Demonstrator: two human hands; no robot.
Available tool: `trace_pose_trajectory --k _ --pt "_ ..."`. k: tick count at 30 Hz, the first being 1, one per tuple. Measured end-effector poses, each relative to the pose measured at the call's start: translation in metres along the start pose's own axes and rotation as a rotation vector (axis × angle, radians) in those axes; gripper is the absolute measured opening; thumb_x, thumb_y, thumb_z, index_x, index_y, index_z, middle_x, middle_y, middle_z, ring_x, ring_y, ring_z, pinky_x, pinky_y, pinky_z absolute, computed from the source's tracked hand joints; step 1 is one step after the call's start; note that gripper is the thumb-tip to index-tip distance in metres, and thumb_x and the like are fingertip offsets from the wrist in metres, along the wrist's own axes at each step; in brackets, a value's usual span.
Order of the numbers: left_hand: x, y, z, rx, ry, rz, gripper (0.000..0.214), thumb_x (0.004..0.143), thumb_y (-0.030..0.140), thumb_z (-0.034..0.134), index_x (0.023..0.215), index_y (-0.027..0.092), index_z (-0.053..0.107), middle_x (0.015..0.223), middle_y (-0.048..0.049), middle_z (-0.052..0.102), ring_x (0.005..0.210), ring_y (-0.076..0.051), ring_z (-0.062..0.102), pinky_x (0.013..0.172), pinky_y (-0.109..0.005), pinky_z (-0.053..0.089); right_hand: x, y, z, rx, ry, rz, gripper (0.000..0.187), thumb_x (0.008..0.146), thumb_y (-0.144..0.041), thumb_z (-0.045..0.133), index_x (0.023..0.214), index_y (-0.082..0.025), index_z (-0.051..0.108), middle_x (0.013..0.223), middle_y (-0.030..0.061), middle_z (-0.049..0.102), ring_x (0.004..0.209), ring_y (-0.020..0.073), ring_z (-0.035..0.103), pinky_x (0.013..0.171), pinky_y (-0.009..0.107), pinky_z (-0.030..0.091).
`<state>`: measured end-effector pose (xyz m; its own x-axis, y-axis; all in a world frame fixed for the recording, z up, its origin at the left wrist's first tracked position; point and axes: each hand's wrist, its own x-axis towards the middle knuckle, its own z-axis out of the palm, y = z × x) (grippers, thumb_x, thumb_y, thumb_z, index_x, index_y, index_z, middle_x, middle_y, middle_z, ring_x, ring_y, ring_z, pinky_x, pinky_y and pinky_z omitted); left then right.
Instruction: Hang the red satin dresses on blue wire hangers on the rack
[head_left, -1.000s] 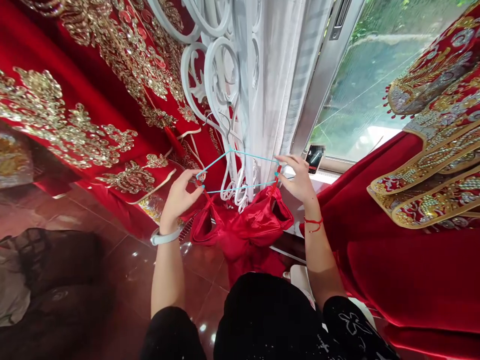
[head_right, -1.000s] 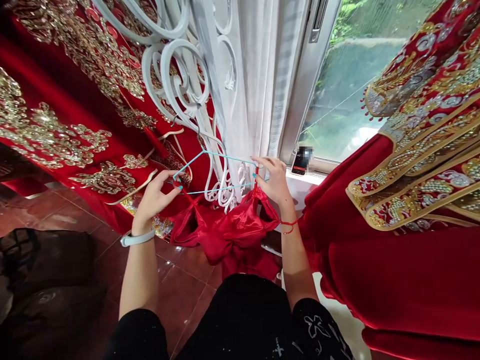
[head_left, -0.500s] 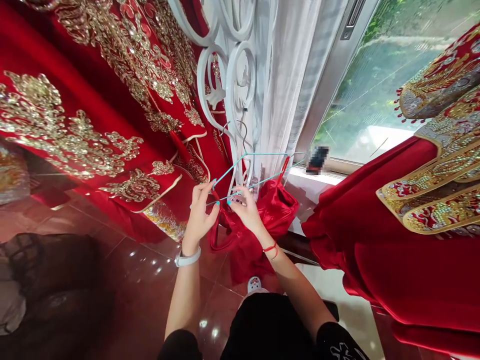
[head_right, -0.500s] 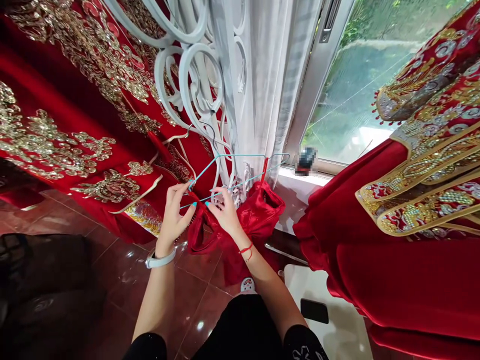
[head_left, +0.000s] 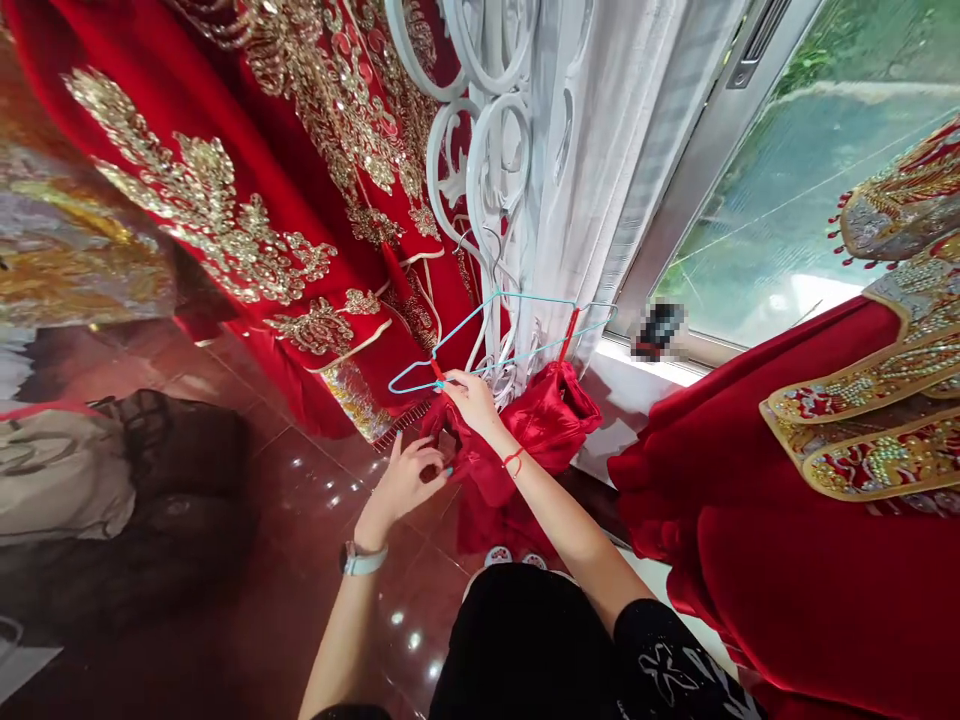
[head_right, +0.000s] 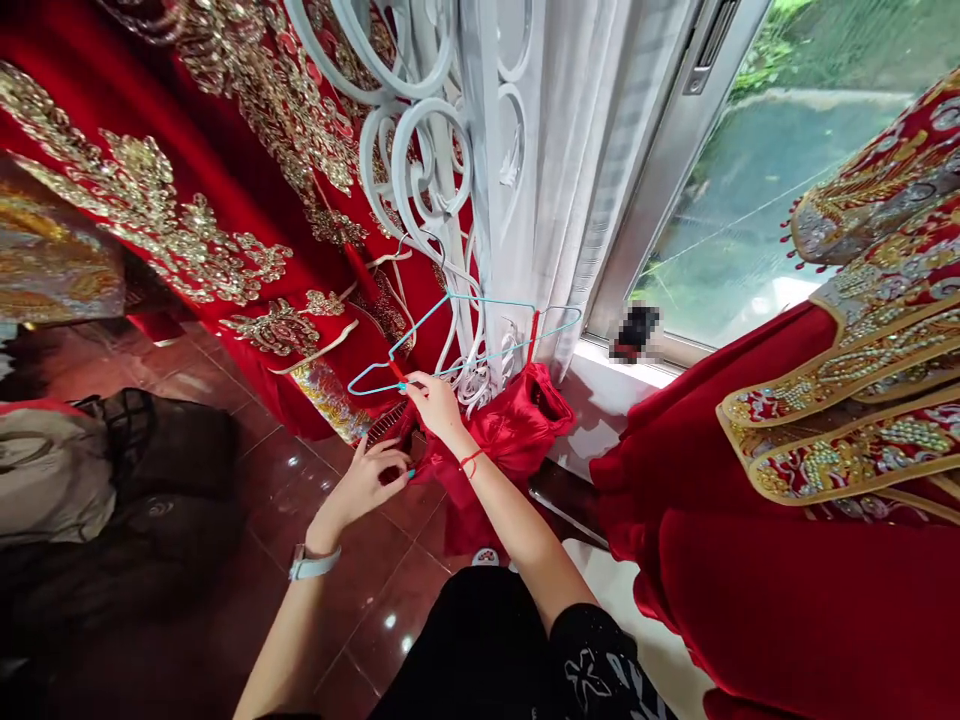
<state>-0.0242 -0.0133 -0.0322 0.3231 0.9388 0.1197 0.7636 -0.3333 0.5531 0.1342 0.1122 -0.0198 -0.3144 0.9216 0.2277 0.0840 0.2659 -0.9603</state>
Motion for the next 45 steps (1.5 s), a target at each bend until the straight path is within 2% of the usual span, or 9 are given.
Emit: trace_pose_trajectory --k 3,8,12,18,28,36,40,44,45 --pt "-0.008 -0.009 0.000 -0.068 0.106 -0.026 0.020 0.081 0.038 0.066 0.071 0.023 0.059 0.090 -0.0061 0.072 0.102 -0.027 0.065 0.104 -0.053 0.048 -0.004 0.000 -0.006 -0.032 -0.040 0.003 0.015 0.096 -0.030 0.056 0.096 -0.023 0.069 0.080 -0.0007 0.072 0.071 0.0174 0.066 0.071 0.027 0.048" --pt "-0.004 -0.005 -0.007 -0.066 0.652 -0.191 0.012 0.082 0.034 0.064 0.084 0.022 0.064 0.096 -0.0070 0.064 0.086 -0.022 0.063 0.081 -0.036 0.054 -0.007 0.002 -0.013 -0.023 -0.068 0.003 0.014 0.096 -0.031 0.056 0.097 -0.025 0.069 0.087 -0.0001 0.075 0.084 0.0195 0.071 0.082 0.029 0.051" --pt "0.010 -0.004 -0.009 -0.270 0.704 -0.321 0.017 0.086 0.034 0.059 0.097 0.022 0.066 0.066 0.0028 0.059 0.058 -0.015 0.057 0.062 -0.027 0.050 -0.006 0.006 -0.015 -0.015 -0.079 0.010 0.015 0.096 -0.032 0.057 0.097 -0.025 0.070 0.090 0.0007 0.076 0.088 0.0208 0.072 0.087 0.032 0.053" --pt "0.040 0.000 -0.029 -0.661 0.911 -0.291 0.036 0.083 0.043 0.070 0.108 0.019 0.063 0.088 -0.0075 0.076 0.087 -0.024 0.077 0.085 -0.037 0.061 -0.006 0.008 -0.017 0.000 -0.089 -0.018 0.018 0.094 -0.038 0.057 0.094 -0.024 0.069 0.091 0.0029 0.076 0.085 0.0226 0.072 0.083 0.033 0.054" --pt "0.096 0.030 -0.060 -0.239 0.457 -0.104 0.041 0.090 0.027 0.062 0.130 0.026 0.063 0.104 -0.0045 0.077 0.097 -0.022 0.074 0.091 -0.036 0.056 -0.003 0.007 -0.013 0.010 -0.042 -0.078 0.022 0.092 -0.034 0.054 0.094 -0.021 0.072 0.094 0.0068 0.078 0.091 0.0245 0.071 0.088 0.036 0.055" --pt "0.081 0.022 -0.055 -0.157 0.528 -0.025 0.034 0.085 0.034 0.066 0.116 0.022 0.067 0.119 -0.0079 0.072 0.111 -0.024 0.067 0.102 -0.039 0.052 -0.011 -0.006 -0.017 -0.135 -0.117 -0.064 0.028 0.094 -0.024 0.051 0.112 -0.024 0.072 0.103 0.0058 0.078 0.096 0.0229 0.072 0.093 0.038 0.056" --pt "0.089 0.033 -0.057 -0.001 0.523 -0.060 0.022 0.095 0.037 0.054 0.099 0.022 0.070 0.104 -0.0070 0.075 0.101 -0.024 0.068 0.097 -0.039 0.049 -0.039 -0.004 -0.062 -0.192 -0.094 -0.164 0.038 0.095 -0.023 0.046 0.125 -0.027 0.068 0.121 0.0075 0.073 0.105 0.0216 0.070 0.096 0.037 0.054" --pt "0.100 0.018 -0.061 -0.011 0.477 -0.004 0.024 0.094 0.040 0.054 0.086 0.021 0.067 0.089 -0.0058 0.073 0.085 -0.022 0.066 0.086 -0.035 0.049 -0.065 0.036 -0.145 -0.498 0.547 0.088 0.048 0.081 -0.033 0.066 0.126 -0.020 0.061 0.114 0.0137 0.069 0.103 0.0282 0.066 0.096 0.047 0.053" --pt "0.104 0.013 -0.063 -0.016 0.474 0.009 0.024 0.093 0.040 0.055 0.084 0.021 0.066 0.087 -0.0054 0.073 0.083 -0.021 0.065 0.085 -0.034 0.049 -0.069 0.048 -0.165 -0.595 0.577 0.204 0.058 0.073 -0.037 0.074 0.125 -0.017 0.060 0.111 0.0152 0.069 0.103 0.0309 0.065 0.096 0.050 0.052"
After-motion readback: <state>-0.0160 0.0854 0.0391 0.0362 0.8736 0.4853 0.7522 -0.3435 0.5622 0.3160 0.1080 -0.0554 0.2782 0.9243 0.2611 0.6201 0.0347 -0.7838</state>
